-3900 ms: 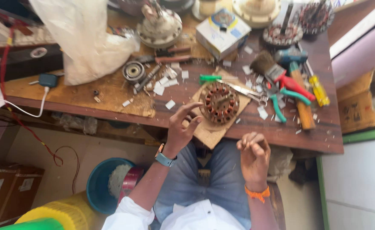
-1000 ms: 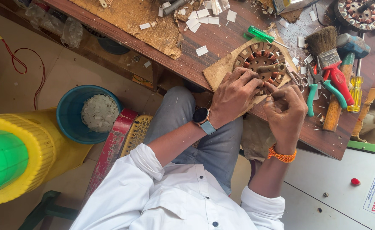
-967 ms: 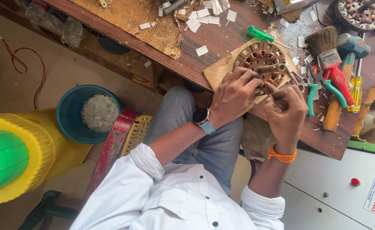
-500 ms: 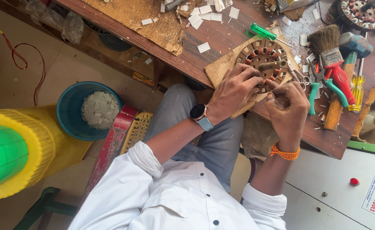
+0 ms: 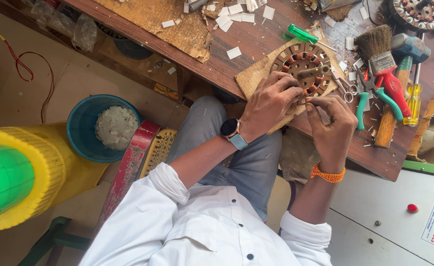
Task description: The person inserts small white insulating pieces into the slots of a motor stator, then uses scissors to trim a red wire and places it on the workbench. The person continues inserting insulating pieces into the stator slots.
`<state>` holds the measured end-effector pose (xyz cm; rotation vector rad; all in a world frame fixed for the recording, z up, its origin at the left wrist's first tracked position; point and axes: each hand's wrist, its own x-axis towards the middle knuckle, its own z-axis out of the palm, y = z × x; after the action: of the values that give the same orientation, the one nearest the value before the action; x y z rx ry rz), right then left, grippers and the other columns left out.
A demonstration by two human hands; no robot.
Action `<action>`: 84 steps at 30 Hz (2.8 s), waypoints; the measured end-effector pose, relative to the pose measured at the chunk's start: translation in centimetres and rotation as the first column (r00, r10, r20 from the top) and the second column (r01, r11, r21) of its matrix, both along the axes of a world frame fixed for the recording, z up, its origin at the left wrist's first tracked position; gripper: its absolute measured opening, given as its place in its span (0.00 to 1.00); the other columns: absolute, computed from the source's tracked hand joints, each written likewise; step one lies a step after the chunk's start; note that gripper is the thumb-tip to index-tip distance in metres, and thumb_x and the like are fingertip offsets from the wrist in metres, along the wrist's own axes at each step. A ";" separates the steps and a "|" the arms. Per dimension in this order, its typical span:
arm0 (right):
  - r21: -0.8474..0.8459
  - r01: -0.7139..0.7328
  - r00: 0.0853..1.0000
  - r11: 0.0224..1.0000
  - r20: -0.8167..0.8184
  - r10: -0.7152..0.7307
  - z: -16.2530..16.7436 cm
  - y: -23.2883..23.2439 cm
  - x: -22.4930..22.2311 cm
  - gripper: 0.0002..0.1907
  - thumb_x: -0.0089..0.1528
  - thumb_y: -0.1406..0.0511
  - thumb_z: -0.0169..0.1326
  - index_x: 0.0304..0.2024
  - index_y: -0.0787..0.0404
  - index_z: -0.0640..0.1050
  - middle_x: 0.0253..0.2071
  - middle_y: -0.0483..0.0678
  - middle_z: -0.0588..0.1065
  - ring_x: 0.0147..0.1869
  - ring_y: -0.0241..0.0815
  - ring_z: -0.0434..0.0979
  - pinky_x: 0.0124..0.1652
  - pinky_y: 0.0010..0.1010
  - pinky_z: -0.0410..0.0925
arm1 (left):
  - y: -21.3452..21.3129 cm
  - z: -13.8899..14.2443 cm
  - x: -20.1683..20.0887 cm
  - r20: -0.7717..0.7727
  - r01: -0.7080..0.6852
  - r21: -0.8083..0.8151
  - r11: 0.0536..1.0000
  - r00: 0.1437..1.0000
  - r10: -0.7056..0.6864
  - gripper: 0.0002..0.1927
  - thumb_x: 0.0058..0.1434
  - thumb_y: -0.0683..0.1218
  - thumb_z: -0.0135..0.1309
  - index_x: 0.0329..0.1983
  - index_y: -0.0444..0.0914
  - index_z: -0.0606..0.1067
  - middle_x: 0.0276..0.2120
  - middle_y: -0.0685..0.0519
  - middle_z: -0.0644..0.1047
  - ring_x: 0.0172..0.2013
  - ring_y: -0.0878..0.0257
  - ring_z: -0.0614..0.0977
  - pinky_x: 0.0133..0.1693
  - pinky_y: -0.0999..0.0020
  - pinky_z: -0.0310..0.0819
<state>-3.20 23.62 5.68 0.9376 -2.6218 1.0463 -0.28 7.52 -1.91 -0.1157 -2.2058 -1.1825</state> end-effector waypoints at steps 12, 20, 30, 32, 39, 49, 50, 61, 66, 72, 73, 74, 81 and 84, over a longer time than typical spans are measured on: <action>0.095 0.033 0.997 0.995 -0.074 -0.026 0.0 0.9 -0.2 0.08 0.61 0.77 0.63 0.42 0.66 0.83 0.36 0.48 0.77 0.34 0.34 0.71 0.34 0.26 0.64 | 0.0 0.1 -0.1 0.016 0.033 0.049 0.998 0.999 -0.034 0.10 0.60 0.40 0.59 0.45 0.39 0.80 0.48 0.54 0.78 0.57 0.55 0.76 0.60 0.59 0.71; 0.067 0.047 0.996 0.997 -0.085 -0.041 -0.8 1.4 -0.9 0.06 0.62 0.77 0.63 0.41 0.69 0.79 0.36 0.49 0.76 0.34 0.34 0.74 0.36 0.25 0.68 | 0.1 -0.1 -0.3 0.005 0.034 0.032 0.999 0.999 -0.034 0.12 0.59 0.40 0.58 0.46 0.39 0.80 0.48 0.53 0.78 0.58 0.54 0.75 0.62 0.57 0.69; 0.156 -0.034 0.993 0.987 -0.104 0.051 0.2 1.0 -1.1 0.07 0.63 0.78 0.61 0.42 0.68 0.79 0.40 0.50 0.78 0.39 0.38 0.80 0.41 0.28 0.72 | 0.1 -0.2 -0.2 -0.005 0.032 0.034 0.999 0.999 -0.031 0.12 0.59 0.40 0.59 0.47 0.38 0.80 0.48 0.53 0.78 0.58 0.54 0.75 0.61 0.56 0.70; 0.168 -0.060 0.991 0.984 -0.106 0.078 0.4 1.0 -1.2 0.07 0.63 0.78 0.61 0.42 0.68 0.79 0.40 0.51 0.78 0.41 0.39 0.81 0.42 0.29 0.73 | 0.1 -0.2 -0.2 -0.009 0.028 0.039 0.999 1.000 -0.028 0.12 0.59 0.40 0.59 0.46 0.39 0.80 0.48 0.53 0.78 0.58 0.54 0.75 0.61 0.57 0.70; 0.112 -0.082 0.994 0.990 -0.065 0.090 0.2 0.7 -0.9 0.07 0.65 0.77 0.62 0.45 0.68 0.80 0.44 0.52 0.79 0.46 0.40 0.83 0.47 0.28 0.76 | 0.1 -0.2 -0.2 -0.017 0.006 0.029 1.000 1.000 -0.005 0.09 0.58 0.44 0.61 0.43 0.42 0.81 0.45 0.56 0.78 0.55 0.58 0.76 0.58 0.59 0.72; -0.027 0.080 0.977 0.996 0.199 -0.073 0.4 2.1 1.5 0.26 0.64 0.76 0.61 0.64 0.66 0.73 0.48 0.52 0.81 0.52 0.40 0.82 0.49 0.29 0.75 | 0.7 -0.2 -0.3 0.024 -0.047 -0.025 0.999 0.999 0.047 0.11 0.57 0.45 0.61 0.44 0.46 0.82 0.46 0.60 0.79 0.55 0.61 0.76 0.54 0.60 0.70; -0.052 0.131 0.950 0.990 0.292 -0.111 0.3 2.3 1.8 0.28 0.64 0.76 0.60 0.66 0.66 0.71 0.46 0.51 0.81 0.50 0.38 0.82 0.47 0.28 0.75 | 0.7 -0.3 -0.3 0.034 -0.049 -0.034 0.998 0.998 0.050 0.11 0.57 0.45 0.61 0.44 0.46 0.82 0.46 0.61 0.79 0.55 0.61 0.76 0.54 0.59 0.70; -0.779 0.302 0.782 0.550 0.532 0.325 -1.4 1.4 0.6 0.21 0.68 0.77 0.58 0.62 0.70 0.69 0.41 0.55 0.79 0.43 0.46 0.83 0.47 0.37 0.80 | 0.4 -0.5 0.0 -0.001 -0.043 -0.208 0.977 0.999 0.043 0.15 0.57 0.43 0.59 0.48 0.45 0.82 0.49 0.58 0.79 0.58 0.58 0.75 0.54 0.58 0.69; -0.824 0.327 0.781 0.463 0.511 0.359 -2.1 0.5 -0.4 0.12 0.69 0.76 0.58 0.53 0.69 0.72 0.43 0.56 0.79 0.44 0.45 0.84 0.48 0.36 0.80 | 0.5 -0.4 -0.1 -0.016 -0.062 -0.230 0.971 0.998 0.059 0.14 0.58 0.44 0.60 0.48 0.45 0.82 0.48 0.59 0.79 0.57 0.59 0.75 0.56 0.58 0.71; -0.778 0.277 0.828 0.563 0.491 0.271 -1.8 1.1 0.1 0.06 0.69 0.74 0.58 0.47 0.68 0.74 0.42 0.53 0.79 0.44 0.44 0.84 0.48 0.38 0.81 | 1.1 0.3 -0.1 0.001 -0.133 -0.205 0.970 0.991 0.136 0.13 0.56 0.45 0.61 0.45 0.46 0.83 0.47 0.60 0.81 0.55 0.59 0.76 0.54 0.60 0.73; -0.710 0.254 0.861 0.656 0.475 0.181 -1.4 1.7 0.5 0.05 0.69 0.72 0.58 0.46 0.68 0.75 0.41 0.53 0.80 0.44 0.44 0.84 0.48 0.37 0.81 | 1.1 0.4 -0.1 0.008 -0.141 -0.204 0.969 0.989 0.145 0.13 0.55 0.45 0.62 0.45 0.46 0.84 0.47 0.60 0.81 0.55 0.59 0.77 0.52 0.60 0.72; -0.629 0.239 0.891 0.740 0.445 0.091 -0.9 2.1 0.9 0.05 0.69 0.71 0.57 0.46 0.67 0.76 0.41 0.52 0.80 0.44 0.43 0.85 0.48 0.37 0.82 | 1.1 0.6 -0.2 0.009 -0.137 -0.181 0.974 0.990 0.141 0.12 0.55 0.45 0.62 0.44 0.46 0.83 0.47 0.60 0.81 0.54 0.59 0.77 0.53 0.61 0.73; -0.058 -0.009 0.987 0.998 -0.160 0.000 4.6 4.2 3.0 0.12 0.60 0.71 0.61 0.47 0.65 0.79 0.47 0.55 0.76 0.51 0.52 0.79 0.51 0.37 0.73 | 0.9 1.2 0.0 0.009 -0.094 -0.165 0.982 0.995 0.097 0.09 0.56 0.44 0.62 0.41 0.44 0.83 0.45 0.59 0.81 0.53 0.58 0.76 0.53 0.59 0.72; 0.200 -0.056 0.980 0.978 -0.175 0.092 5.7 3.4 2.8 0.17 0.57 0.69 0.62 0.49 0.60 0.79 0.41 0.52 0.78 0.43 0.50 0.81 0.43 0.37 0.72 | 0.9 1.5 0.2 0.017 -0.080 -0.180 0.980 0.996 0.084 0.08 0.56 0.43 0.62 0.40 0.44 0.83 0.45 0.59 0.81 0.53 0.58 0.76 0.53 0.59 0.72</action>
<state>-0.44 27.02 11.40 1.1234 -2.5849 0.6881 -0.13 8.44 -0.41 -0.0838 -2.3129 -0.9446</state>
